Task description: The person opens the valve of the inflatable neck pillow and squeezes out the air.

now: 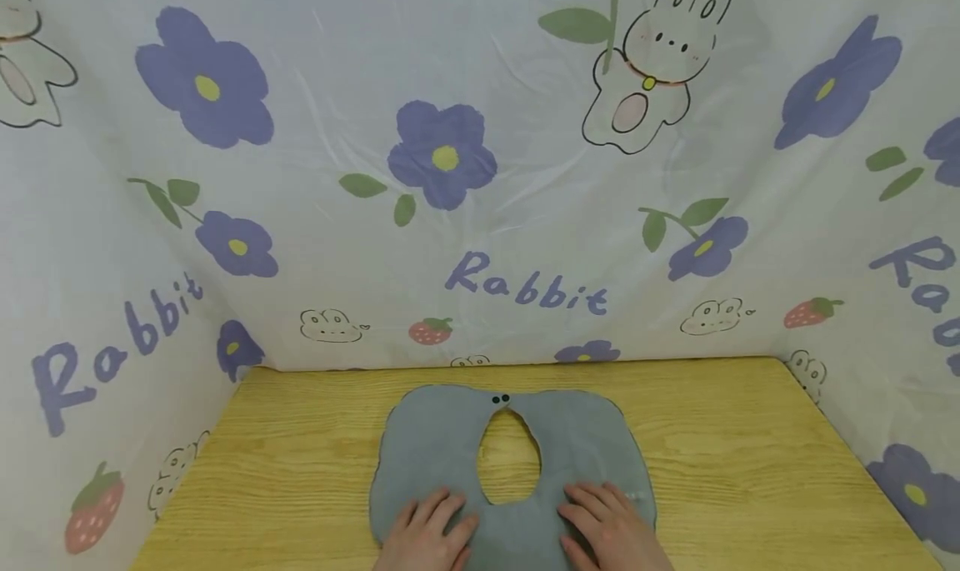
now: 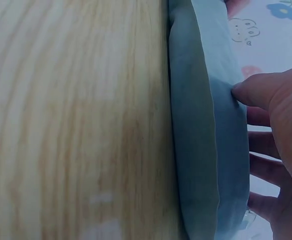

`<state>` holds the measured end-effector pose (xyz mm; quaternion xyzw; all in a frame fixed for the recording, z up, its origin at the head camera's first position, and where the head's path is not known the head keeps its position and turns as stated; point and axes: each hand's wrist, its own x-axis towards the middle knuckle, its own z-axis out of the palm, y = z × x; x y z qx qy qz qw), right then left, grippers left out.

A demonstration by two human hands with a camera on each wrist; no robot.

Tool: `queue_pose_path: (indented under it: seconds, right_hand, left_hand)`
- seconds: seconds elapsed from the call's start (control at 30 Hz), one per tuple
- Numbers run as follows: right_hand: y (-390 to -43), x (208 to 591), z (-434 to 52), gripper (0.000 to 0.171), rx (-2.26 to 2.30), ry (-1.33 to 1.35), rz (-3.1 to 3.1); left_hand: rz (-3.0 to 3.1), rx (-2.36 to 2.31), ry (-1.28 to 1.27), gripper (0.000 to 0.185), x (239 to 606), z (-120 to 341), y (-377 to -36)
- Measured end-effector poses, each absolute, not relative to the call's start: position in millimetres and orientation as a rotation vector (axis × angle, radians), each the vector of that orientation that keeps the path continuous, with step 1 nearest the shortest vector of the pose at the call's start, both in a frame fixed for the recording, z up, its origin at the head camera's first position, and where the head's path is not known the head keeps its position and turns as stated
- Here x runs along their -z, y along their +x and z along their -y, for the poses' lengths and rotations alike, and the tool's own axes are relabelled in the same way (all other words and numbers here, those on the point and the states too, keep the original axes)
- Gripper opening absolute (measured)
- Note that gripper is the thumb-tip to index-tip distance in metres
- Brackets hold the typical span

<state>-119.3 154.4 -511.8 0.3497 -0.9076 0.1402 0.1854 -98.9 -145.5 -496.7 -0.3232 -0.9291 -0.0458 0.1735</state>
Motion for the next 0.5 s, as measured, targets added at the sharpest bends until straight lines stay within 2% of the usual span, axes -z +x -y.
queue_pose_path:
  seconds: [0.33, 0.43, 0.5]
  right_hand:
    - [-118, 522, -153, 0.026, -0.376, 1.0, 2.527]
    - [-118, 522, -151, 0.027, -0.389, 1.011, 2.479]
    - [-117, 521, -148, 0.028, -0.423, 1.038, 2.42]
  left_hand:
    - [2.547, 0.117, -0.92, 0.03, 510, 147, -98]
    - [2.451, 0.154, -0.934, 0.016, 514, 147, -99]
    - [2.36, 0.193, -0.952, 0.027, 516, 145, -100]
